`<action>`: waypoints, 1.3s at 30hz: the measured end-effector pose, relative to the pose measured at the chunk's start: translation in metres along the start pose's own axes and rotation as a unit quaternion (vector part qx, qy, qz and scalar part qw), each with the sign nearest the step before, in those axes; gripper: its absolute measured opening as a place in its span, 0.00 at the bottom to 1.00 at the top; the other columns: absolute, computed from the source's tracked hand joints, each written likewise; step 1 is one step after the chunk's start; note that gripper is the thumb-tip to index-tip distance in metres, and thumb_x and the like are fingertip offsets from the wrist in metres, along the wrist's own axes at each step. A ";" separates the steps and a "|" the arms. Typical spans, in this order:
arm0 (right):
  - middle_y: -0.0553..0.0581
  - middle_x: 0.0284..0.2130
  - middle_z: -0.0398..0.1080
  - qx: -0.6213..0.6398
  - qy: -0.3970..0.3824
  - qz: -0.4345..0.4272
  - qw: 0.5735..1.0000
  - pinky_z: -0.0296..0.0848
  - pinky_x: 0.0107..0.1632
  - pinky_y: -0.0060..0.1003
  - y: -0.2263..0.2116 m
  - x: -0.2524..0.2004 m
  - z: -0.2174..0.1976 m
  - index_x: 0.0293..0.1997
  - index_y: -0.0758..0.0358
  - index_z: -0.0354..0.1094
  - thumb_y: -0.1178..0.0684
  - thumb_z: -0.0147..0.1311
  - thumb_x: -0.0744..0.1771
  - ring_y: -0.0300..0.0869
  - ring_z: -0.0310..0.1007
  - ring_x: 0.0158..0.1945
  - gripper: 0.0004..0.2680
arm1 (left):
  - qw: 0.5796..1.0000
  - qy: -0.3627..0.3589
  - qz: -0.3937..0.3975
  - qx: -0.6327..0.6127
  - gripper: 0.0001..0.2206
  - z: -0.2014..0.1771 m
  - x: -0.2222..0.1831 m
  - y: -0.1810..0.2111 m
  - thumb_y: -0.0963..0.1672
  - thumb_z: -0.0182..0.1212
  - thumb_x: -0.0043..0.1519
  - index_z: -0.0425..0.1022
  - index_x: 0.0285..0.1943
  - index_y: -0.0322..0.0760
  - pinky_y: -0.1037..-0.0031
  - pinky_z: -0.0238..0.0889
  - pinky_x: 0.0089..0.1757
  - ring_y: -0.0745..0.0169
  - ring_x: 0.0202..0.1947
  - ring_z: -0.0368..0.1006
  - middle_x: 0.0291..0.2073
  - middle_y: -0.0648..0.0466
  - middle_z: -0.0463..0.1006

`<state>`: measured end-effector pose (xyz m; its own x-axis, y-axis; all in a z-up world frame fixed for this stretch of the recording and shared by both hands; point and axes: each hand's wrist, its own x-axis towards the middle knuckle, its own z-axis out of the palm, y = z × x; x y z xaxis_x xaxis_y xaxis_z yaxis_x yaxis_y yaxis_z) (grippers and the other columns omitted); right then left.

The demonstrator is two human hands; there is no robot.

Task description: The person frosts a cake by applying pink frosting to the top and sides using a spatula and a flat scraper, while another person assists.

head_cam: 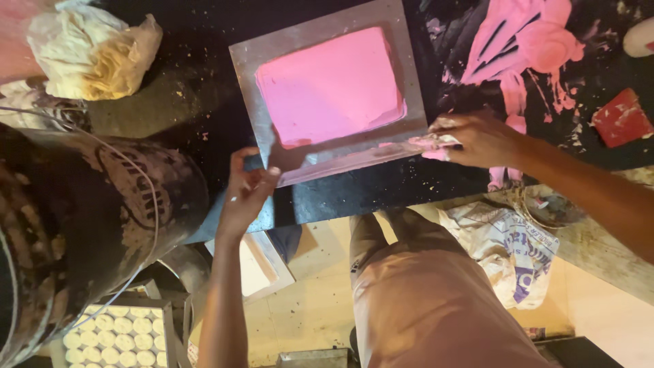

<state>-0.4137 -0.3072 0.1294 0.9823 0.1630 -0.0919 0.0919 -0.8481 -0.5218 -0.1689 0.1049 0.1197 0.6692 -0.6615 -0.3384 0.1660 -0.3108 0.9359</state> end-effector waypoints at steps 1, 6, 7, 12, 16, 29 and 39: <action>0.56 0.45 0.75 0.034 0.047 -0.011 0.998 0.78 0.43 0.40 -0.006 -0.007 -0.002 0.50 0.56 0.75 0.50 0.60 0.64 0.46 0.78 0.40 0.11 | 0.998 0.054 -0.010 0.009 0.18 0.005 -0.009 0.006 0.45 0.56 0.70 0.58 0.66 0.38 0.76 0.58 0.31 0.72 0.26 0.63 0.25 0.54 0.69; 0.54 0.37 0.73 0.313 0.166 0.181 0.917 0.70 0.40 0.33 -0.056 -0.062 0.002 0.56 0.64 0.75 0.54 0.53 0.70 0.37 0.70 0.35 0.11 | 0.987 0.088 0.128 -0.030 0.22 0.104 -0.031 -0.002 0.53 0.38 0.81 0.72 0.45 0.35 0.69 0.66 0.52 0.63 0.45 0.71 0.38 0.53 0.75; 0.53 0.36 0.72 0.434 0.209 0.270 0.833 0.66 0.40 0.31 -0.064 -0.067 0.007 0.53 0.65 0.77 0.54 0.49 0.73 0.35 0.65 0.36 0.10 | 0.994 0.015 0.106 -0.030 0.17 0.140 -0.031 -0.004 0.51 0.48 0.75 0.71 0.59 0.34 0.69 0.65 0.53 0.60 0.51 0.71 0.48 0.52 0.74; 0.53 0.38 0.72 0.655 0.319 0.190 0.658 0.71 0.46 0.33 -0.070 -0.055 0.038 0.50 0.69 0.73 0.60 0.55 0.70 0.38 0.72 0.41 0.05 | 0.961 -0.202 0.139 -0.127 0.16 0.283 -0.038 0.018 0.47 0.54 0.74 0.66 0.66 0.35 0.74 0.66 0.51 0.71 0.51 0.70 0.50 0.54 0.76; 0.57 0.46 0.75 0.725 0.380 0.155 0.552 0.73 0.54 0.35 -0.042 -0.066 0.028 0.49 0.71 0.72 0.65 0.57 0.67 0.41 0.76 0.50 0.07 | 0.981 -0.173 0.060 -0.064 0.15 0.297 -0.039 0.033 0.47 0.54 0.74 0.68 0.65 0.34 0.75 0.64 0.36 0.73 0.34 0.65 0.35 0.58 0.71; 0.58 0.35 0.72 0.747 0.502 0.192 0.392 0.75 0.43 0.37 0.070 -0.072 -0.005 0.42 0.58 0.66 0.69 0.54 0.66 0.45 0.75 0.38 0.09 | 0.973 -0.208 0.057 0.079 0.11 0.231 -0.068 0.000 0.47 0.57 0.71 0.73 0.54 0.34 0.74 0.64 0.35 0.72 0.30 0.64 0.29 0.58 0.69; 0.64 0.41 0.71 0.177 0.521 0.360 0.754 0.72 0.49 0.45 0.089 -0.103 -0.055 0.51 0.66 0.67 0.64 0.56 0.67 0.54 0.73 0.45 0.08 | 0.986 -0.076 0.051 0.138 0.16 0.210 -0.061 -0.031 0.45 0.55 0.70 0.66 0.64 0.33 0.69 0.61 0.32 0.62 0.27 0.63 0.28 0.49 0.70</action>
<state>-0.4973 -0.4277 0.1392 0.3688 -0.9156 0.1604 -0.3949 -0.3105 -0.8646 -0.3672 0.0118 0.0913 0.5529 -0.7867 -0.2747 -0.1131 -0.3975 0.9106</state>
